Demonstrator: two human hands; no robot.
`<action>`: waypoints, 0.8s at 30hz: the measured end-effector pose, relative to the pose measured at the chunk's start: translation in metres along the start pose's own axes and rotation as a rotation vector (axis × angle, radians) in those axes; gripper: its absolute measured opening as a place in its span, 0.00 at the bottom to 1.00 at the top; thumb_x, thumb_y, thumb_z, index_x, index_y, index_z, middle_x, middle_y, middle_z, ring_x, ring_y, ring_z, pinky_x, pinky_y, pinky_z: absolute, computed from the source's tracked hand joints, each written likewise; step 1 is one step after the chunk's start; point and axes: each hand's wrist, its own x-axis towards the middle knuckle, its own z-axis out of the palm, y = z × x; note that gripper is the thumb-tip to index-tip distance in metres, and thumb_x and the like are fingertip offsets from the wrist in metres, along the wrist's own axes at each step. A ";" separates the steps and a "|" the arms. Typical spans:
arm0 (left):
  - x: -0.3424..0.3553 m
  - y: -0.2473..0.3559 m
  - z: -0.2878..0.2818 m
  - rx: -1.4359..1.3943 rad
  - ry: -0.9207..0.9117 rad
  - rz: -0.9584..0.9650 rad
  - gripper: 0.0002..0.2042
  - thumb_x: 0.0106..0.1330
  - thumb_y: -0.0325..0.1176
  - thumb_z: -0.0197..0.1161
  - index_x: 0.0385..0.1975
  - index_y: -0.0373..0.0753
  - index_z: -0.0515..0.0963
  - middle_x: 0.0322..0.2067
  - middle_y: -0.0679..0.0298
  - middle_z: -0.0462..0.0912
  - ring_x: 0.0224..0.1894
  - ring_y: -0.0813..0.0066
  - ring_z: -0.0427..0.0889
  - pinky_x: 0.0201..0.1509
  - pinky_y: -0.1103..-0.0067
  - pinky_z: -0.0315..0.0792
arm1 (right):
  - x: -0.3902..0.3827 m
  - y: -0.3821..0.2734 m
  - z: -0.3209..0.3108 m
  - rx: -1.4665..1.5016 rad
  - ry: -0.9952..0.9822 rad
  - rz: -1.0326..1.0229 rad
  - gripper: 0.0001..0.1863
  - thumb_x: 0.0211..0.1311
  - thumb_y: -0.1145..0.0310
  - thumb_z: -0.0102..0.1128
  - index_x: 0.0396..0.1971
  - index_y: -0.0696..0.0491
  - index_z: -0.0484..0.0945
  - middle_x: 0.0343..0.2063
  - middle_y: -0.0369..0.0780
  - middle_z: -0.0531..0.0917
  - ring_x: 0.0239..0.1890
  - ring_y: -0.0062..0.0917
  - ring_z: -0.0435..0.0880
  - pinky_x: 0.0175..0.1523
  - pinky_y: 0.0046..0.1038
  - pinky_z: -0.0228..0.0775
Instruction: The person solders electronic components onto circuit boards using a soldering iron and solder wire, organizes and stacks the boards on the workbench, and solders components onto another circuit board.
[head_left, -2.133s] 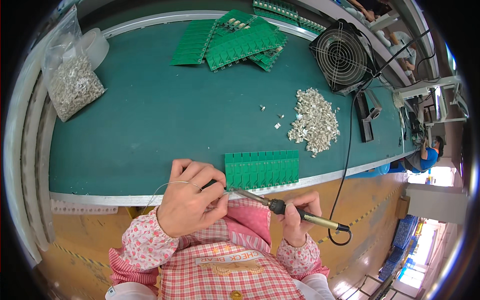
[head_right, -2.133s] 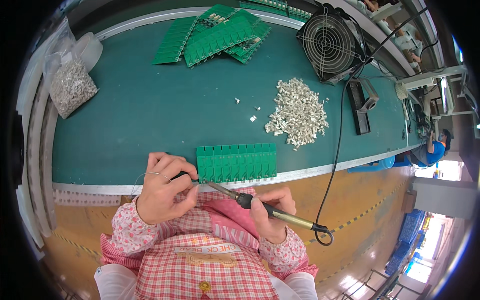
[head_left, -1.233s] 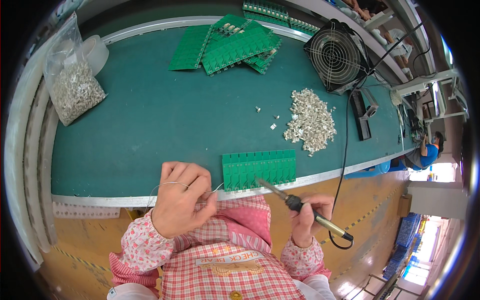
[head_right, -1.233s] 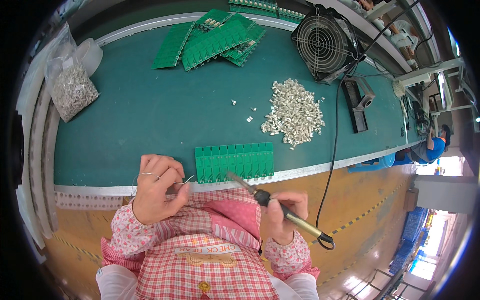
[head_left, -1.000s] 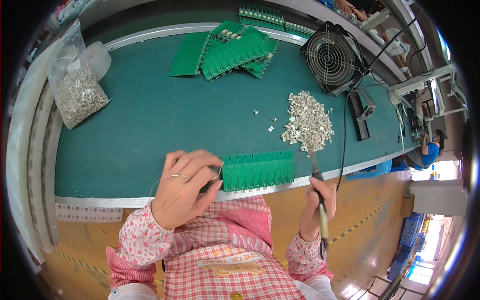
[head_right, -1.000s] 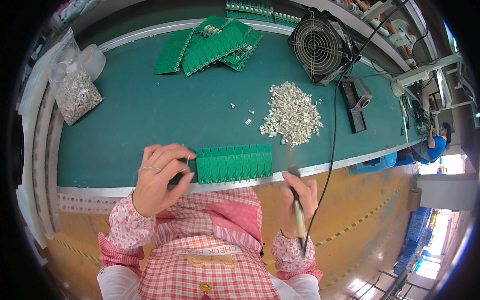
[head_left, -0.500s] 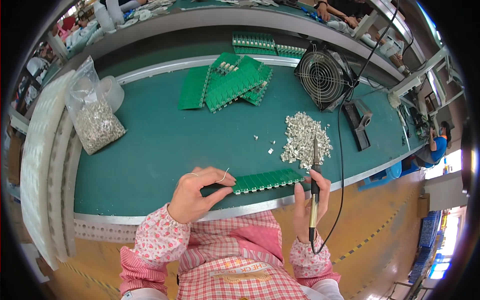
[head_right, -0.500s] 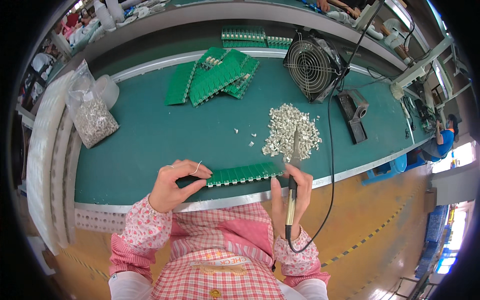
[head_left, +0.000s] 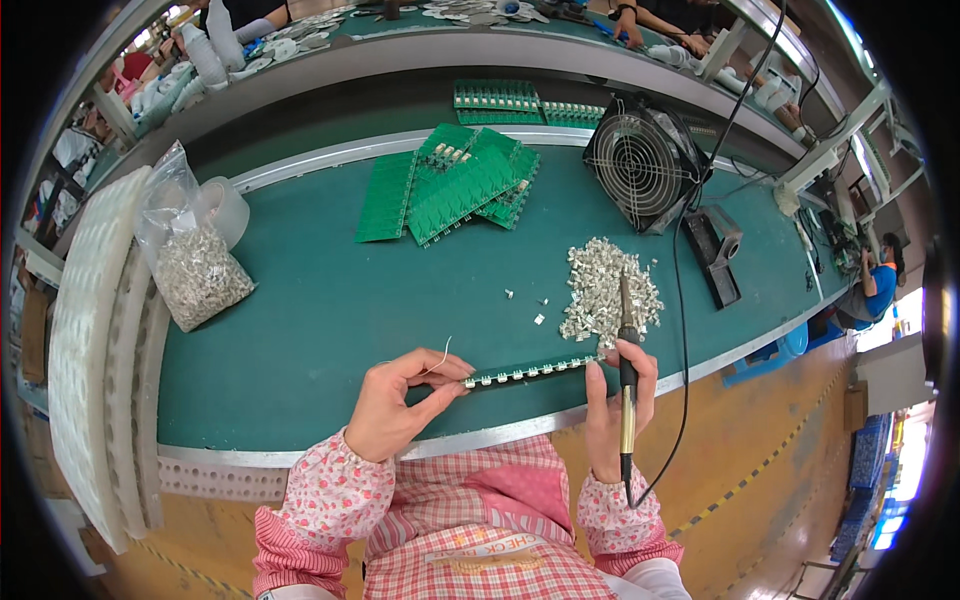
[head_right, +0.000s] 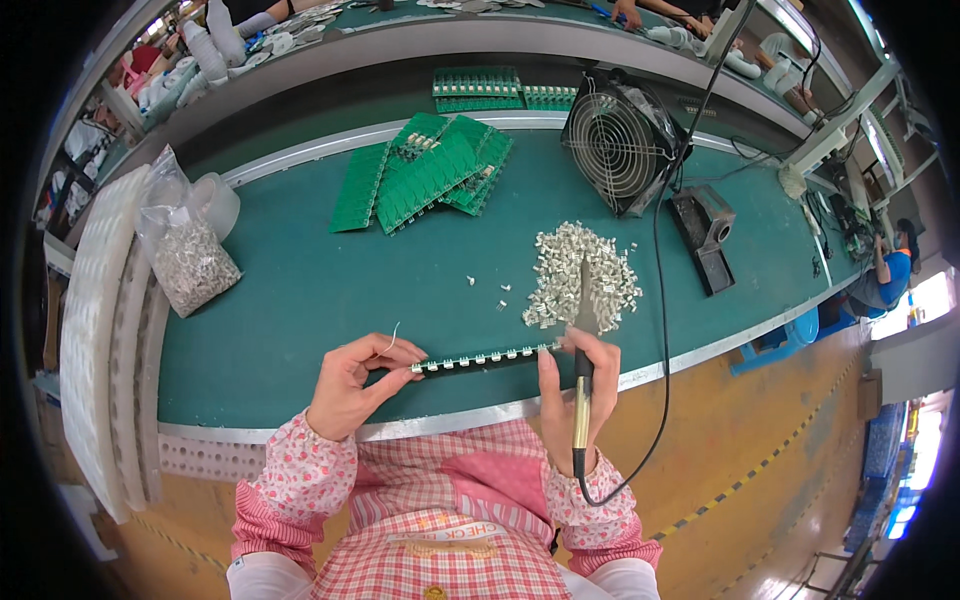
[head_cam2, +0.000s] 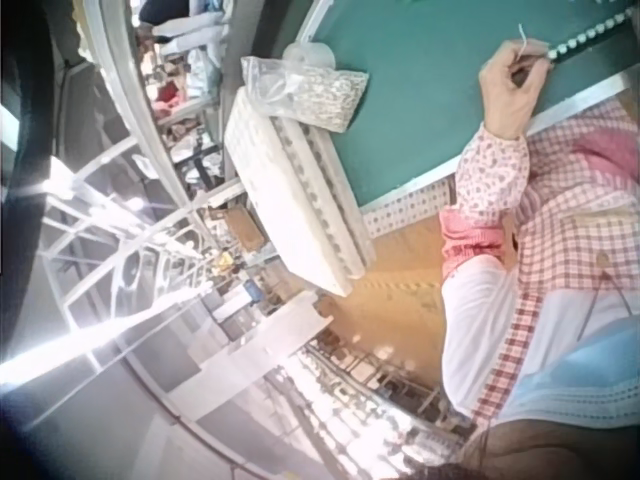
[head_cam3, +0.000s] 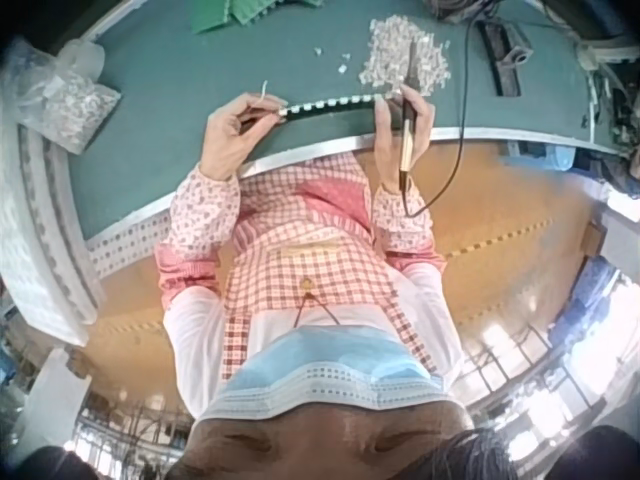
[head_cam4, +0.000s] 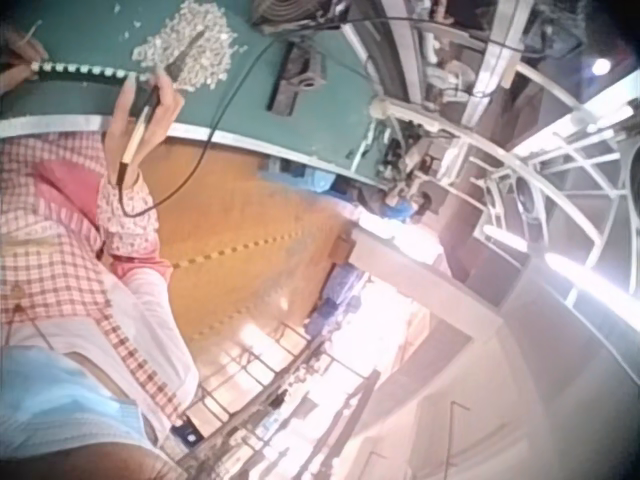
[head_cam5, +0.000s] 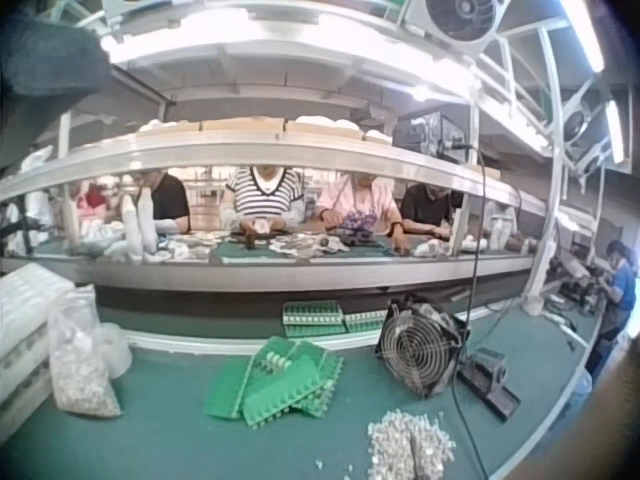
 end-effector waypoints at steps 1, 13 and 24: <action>0.000 0.000 0.000 -0.001 -0.001 -0.004 0.07 0.61 0.16 0.62 0.38 0.28 0.78 0.42 0.54 0.82 0.42 0.74 0.83 0.50 0.79 0.78 | -0.002 0.002 -0.001 -0.010 -0.036 -0.016 0.20 0.59 0.81 0.63 0.51 0.56 0.72 0.41 0.38 0.72 0.43 0.22 0.74 0.50 0.24 0.69; -0.001 0.003 0.001 0.024 -0.015 0.008 0.09 0.57 0.15 0.66 0.37 0.30 0.78 0.42 0.55 0.82 0.45 0.73 0.82 0.52 0.78 0.76 | -0.008 0.004 0.003 0.059 0.056 -0.007 0.22 0.52 0.81 0.69 0.49 0.57 0.75 0.37 0.43 0.77 0.39 0.29 0.78 0.47 0.28 0.70; 0.000 -0.001 0.004 -0.002 0.020 0.039 0.09 0.56 0.17 0.68 0.36 0.30 0.79 0.42 0.55 0.83 0.43 0.73 0.84 0.51 0.78 0.78 | -0.011 0.006 0.000 0.073 0.048 0.005 0.24 0.51 0.82 0.70 0.49 0.58 0.74 0.39 0.44 0.78 0.39 0.30 0.78 0.46 0.28 0.71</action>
